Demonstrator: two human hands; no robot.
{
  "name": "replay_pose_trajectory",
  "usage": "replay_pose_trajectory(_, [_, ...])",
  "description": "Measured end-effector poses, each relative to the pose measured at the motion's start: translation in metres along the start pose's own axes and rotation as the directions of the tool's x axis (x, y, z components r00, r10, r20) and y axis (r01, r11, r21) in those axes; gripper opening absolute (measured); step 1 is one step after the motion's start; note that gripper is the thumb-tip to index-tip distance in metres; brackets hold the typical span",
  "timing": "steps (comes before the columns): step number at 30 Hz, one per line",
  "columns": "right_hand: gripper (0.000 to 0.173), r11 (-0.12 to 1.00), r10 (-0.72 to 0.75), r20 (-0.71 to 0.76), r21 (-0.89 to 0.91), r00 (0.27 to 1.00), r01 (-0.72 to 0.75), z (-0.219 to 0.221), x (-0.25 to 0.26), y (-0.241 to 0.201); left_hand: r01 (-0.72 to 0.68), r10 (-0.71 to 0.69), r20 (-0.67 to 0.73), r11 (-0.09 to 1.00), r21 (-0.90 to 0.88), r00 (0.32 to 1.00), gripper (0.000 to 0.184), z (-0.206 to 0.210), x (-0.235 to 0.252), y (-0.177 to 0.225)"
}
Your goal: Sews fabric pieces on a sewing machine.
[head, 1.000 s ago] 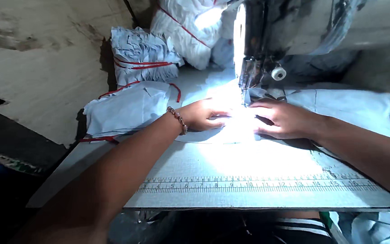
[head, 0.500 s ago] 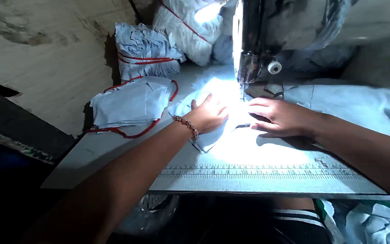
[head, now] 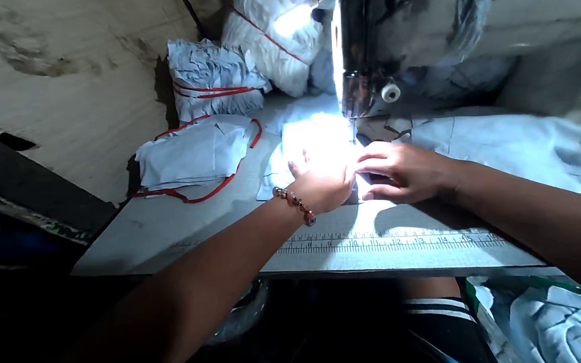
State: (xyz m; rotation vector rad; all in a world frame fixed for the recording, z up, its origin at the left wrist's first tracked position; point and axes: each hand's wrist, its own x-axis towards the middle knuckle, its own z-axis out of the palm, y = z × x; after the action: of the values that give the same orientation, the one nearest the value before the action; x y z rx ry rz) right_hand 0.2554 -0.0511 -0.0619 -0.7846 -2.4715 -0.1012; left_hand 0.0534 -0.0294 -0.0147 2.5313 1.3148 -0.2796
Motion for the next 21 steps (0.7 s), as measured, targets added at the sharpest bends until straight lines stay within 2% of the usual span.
replay_pose_trajectory(2, [0.046,0.998,0.062,0.013,0.011,0.998,-0.062,0.001,-0.001,0.003,0.006,-0.007,0.033,0.999,0.051,0.999,0.057,-0.006,0.01,0.0])
replay_pose_trajectory(5, [0.049,0.99,0.143,0.04,0.004,0.989,-0.144,0.001,-0.001,0.008,-0.014,0.013,0.011,0.996,0.09,1.0,0.057,-0.01,0.02,-0.004])
replay_pose_trajectory(8, [0.048,0.987,0.16,0.033,0.005,0.987,-0.16,0.002,0.0,0.013,0.016,-0.022,0.05,0.993,0.113,0.999,0.059,-0.011,0.028,-0.002])
replay_pose_trajectory(10, [0.048,0.985,0.169,0.029,0.007,0.985,-0.17,0.002,0.003,0.014,-0.014,0.002,0.09,0.99,0.139,0.996,0.057,-0.017,0.031,-0.002])
replay_pose_trajectory(11, [0.048,0.983,0.181,0.032,0.001,0.983,-0.181,0.002,0.004,0.014,-0.058,0.047,0.084,0.988,0.14,0.995,0.052,-0.026,0.031,-0.004])
replay_pose_trajectory(13, [0.048,0.979,0.202,0.046,-0.026,0.978,-0.201,0.003,0.005,0.015,-0.158,0.158,0.014,0.987,0.028,0.987,0.032,-0.052,0.04,-0.019])
replay_pose_trajectory(15, [0.049,0.98,0.187,0.036,-0.076,0.982,-0.184,0.007,0.005,0.018,-0.07,0.057,-0.099,0.989,-0.132,0.993,0.031,-0.08,0.065,-0.039])
replay_pose_trajectory(18, [0.051,0.971,0.184,0.007,-0.154,0.983,-0.181,0.012,0.005,0.019,0.121,-0.198,-0.317,0.962,-0.246,0.928,0.043,-0.094,0.116,-0.069])
replay_pose_trajectory(19, [0.051,0.965,0.195,0.005,-0.178,0.981,-0.191,0.013,0.005,0.018,0.183,-0.258,-0.321,0.952,-0.244,0.911,0.05,-0.089,0.128,-0.074])
replay_pose_trajectory(21, [0.054,0.952,0.221,0.016,-0.219,0.975,-0.212,0.012,0.004,0.015,0.321,-0.354,-0.247,0.933,-0.164,0.902,0.047,-0.075,0.142,-0.072])
